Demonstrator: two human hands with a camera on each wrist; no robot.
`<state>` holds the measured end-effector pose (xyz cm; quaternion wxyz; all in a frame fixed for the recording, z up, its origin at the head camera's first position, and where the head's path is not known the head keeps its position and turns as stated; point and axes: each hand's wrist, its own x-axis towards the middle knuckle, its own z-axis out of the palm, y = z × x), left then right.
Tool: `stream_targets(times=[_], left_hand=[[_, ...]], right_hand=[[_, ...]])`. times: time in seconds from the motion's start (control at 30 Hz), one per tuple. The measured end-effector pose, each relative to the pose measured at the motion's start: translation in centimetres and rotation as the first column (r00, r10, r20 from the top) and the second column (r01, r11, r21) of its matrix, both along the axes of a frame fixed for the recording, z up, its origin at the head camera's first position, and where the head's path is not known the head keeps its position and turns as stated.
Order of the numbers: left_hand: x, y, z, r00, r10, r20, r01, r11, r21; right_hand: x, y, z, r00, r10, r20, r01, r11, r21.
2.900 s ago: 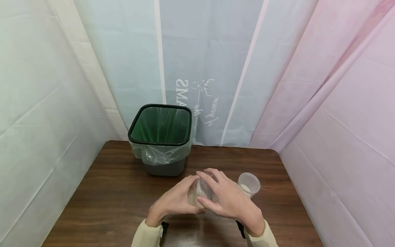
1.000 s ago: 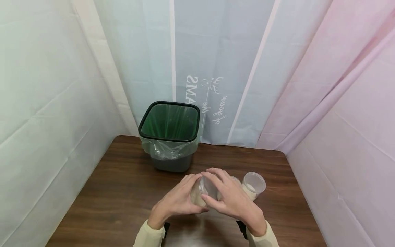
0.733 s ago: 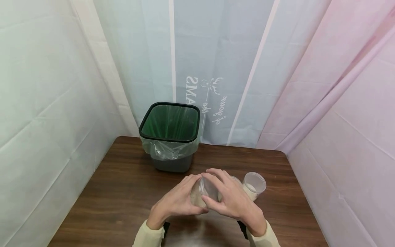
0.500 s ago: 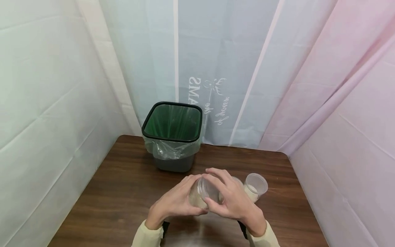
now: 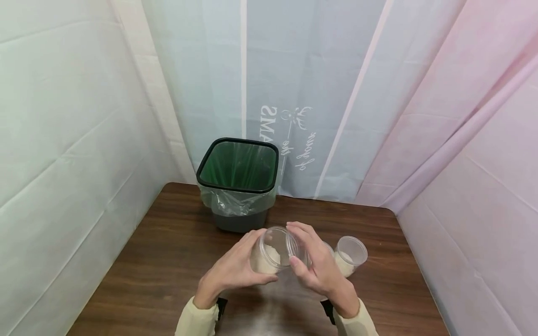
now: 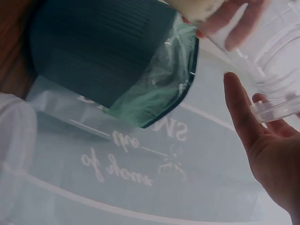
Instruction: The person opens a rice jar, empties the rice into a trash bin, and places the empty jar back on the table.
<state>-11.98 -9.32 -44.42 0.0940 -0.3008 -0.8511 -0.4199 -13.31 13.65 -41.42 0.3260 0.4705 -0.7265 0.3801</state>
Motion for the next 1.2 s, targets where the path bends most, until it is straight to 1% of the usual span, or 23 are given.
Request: stream_targets(times=[0.13, 0.2, 0.3, 0.4, 0.5, 0.6, 0.7, 0.8, 1.0, 1.13, 1.2], left_hand=[[-0.2, -0.1, 0.3, 1.0, 0.024, 0.002, -0.024, 0.998, 0.063], [-0.4, -0.1, 0.5, 0.999, 0.031, -0.007, -0.03, 0.997, 0.075], [-0.6, -0.1, 0.8, 0.999, 0.033, -0.018, -0.031, 0.996, 0.088], [-0.9, 0.0, 1.1, 0.999, 0.026, -0.034, -0.022, 0.994, 0.111], [-1.1, -0.1, 1.3, 0.999, 0.029, -0.033, -0.024, 0.988, 0.15], [-1.3, 0.0, 1.4, 0.999, 0.044, -0.024, -0.039, 0.981, 0.191], [-1.5, 0.1, 1.4, 0.998, 0.063, -0.031, -0.055, 0.974, 0.218], [-1.6, 0.2, 1.6, 0.996, 0.083, -0.043, -0.071, 0.97, 0.23], [-1.8, 0.1, 2.6, 0.991, 0.127, -0.037, -0.113, 0.958, 0.262], [-1.9, -0.1, 3.3, 0.988, 0.151, -0.015, -0.14, 0.945, 0.296], [-2.1, -0.2, 3.7, 0.987, 0.157, -0.018, -0.144, 0.941, 0.308]], right_hand=[[-0.3, 0.3, -0.6, 0.998, 0.034, 0.05, -0.031, 0.998, -0.054], [-0.4, 0.4, -0.9, 0.997, 0.048, 0.068, -0.042, 0.996, -0.078], [-0.6, 0.6, -1.2, 0.991, 0.094, 0.1, -0.082, 0.989, -0.121], [-0.8, 0.7, -1.5, 0.981, 0.143, 0.129, -0.121, 0.979, -0.164], [-1.0, 0.8, -2.0, 0.972, 0.177, 0.155, -0.146, 0.97, -0.194], [-1.0, 0.7, -2.9, 0.958, 0.206, 0.2, -0.166, 0.965, -0.201], [-0.8, 0.5, -4.0, 0.946, 0.225, 0.235, -0.179, 0.963, -0.202], [-0.5, 0.2, -5.2, 0.94, 0.233, 0.248, -0.182, 0.96, -0.212], [-0.1, 0.1, -7.6, 0.926, 0.24, 0.293, -0.174, 0.957, -0.233], [-0.1, 0.1, -8.5, 0.923, 0.241, 0.302, -0.173, 0.957, -0.234], [-0.2, 0.3, -8.9, 0.924, 0.232, 0.305, -0.168, 0.96, -0.224]])
